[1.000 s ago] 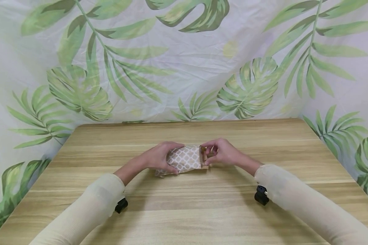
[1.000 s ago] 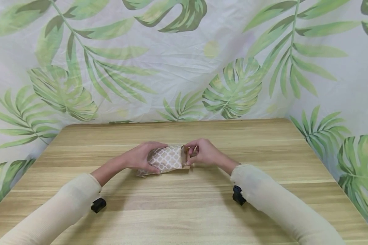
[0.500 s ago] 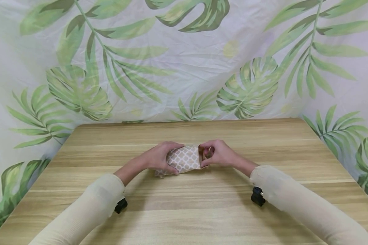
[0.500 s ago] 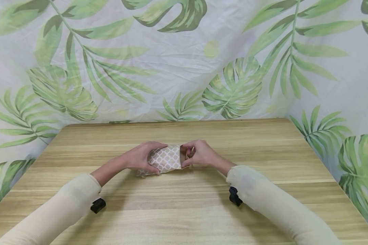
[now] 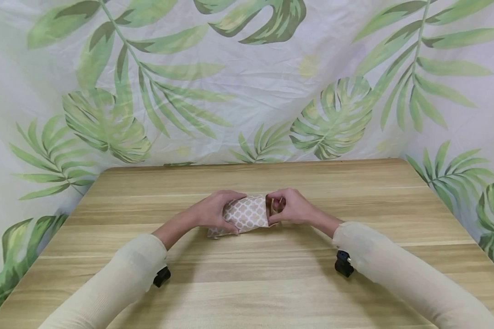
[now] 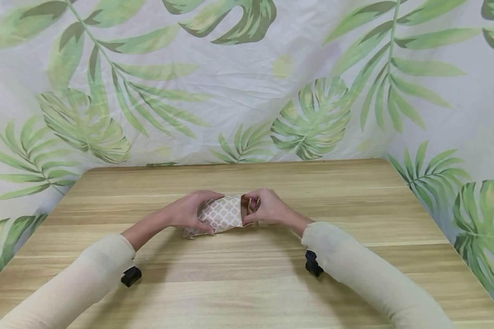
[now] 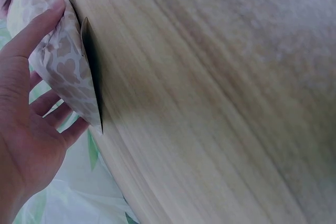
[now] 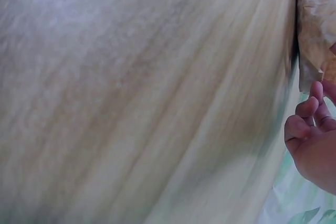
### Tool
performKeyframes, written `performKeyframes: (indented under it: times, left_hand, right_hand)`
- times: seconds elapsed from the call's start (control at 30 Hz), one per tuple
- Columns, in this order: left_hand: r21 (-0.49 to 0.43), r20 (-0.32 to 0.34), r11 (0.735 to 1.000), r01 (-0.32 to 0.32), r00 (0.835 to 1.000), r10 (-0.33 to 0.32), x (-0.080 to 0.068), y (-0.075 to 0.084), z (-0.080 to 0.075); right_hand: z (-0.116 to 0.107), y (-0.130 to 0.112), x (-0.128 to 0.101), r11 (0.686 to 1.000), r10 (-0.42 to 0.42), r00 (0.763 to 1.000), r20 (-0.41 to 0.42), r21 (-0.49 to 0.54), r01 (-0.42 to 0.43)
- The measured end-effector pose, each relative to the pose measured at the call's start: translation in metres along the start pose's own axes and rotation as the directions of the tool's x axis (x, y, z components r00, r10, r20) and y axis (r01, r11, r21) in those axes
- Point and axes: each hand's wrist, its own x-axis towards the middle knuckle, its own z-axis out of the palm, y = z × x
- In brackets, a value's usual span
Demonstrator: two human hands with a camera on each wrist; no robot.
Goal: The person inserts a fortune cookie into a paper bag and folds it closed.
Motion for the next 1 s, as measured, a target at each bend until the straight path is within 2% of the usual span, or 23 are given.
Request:
performKeyframes:
  times: [0.37, 0.63, 0.83, 1.0]
  left_hand:
    - [-0.002, -0.004, 1.0, 0.032, 0.999, -0.032, -0.003, 0.003, -0.002]
    - [0.054, -0.02, 0.996, 0.064, 0.998, -0.063, -0.004, 0.006, -0.004]
    - [0.051, -0.033, 0.987, 0.155, 0.988, -0.153, -0.004, 0.011, -0.007]
    - [0.04, -0.053, 0.975, 0.217, 0.975, -0.215, 0.0, 0.015, -0.009]
  right_hand:
    - [-0.018, 0.002, -0.01, 0.998, 0.06, 0.998, -0.026, 0.01, -0.059]
    - [-0.021, 0.009, -0.019, 0.996, 0.075, 0.997, 0.01, 0.055, -0.075]
    - [-0.021, 0.007, -0.024, 0.984, 0.142, 0.988, 0.063, 0.1, -0.147]
    - [-0.02, 0.002, -0.023, 0.969, 0.219, 0.973, 0.07, 0.101, -0.225]
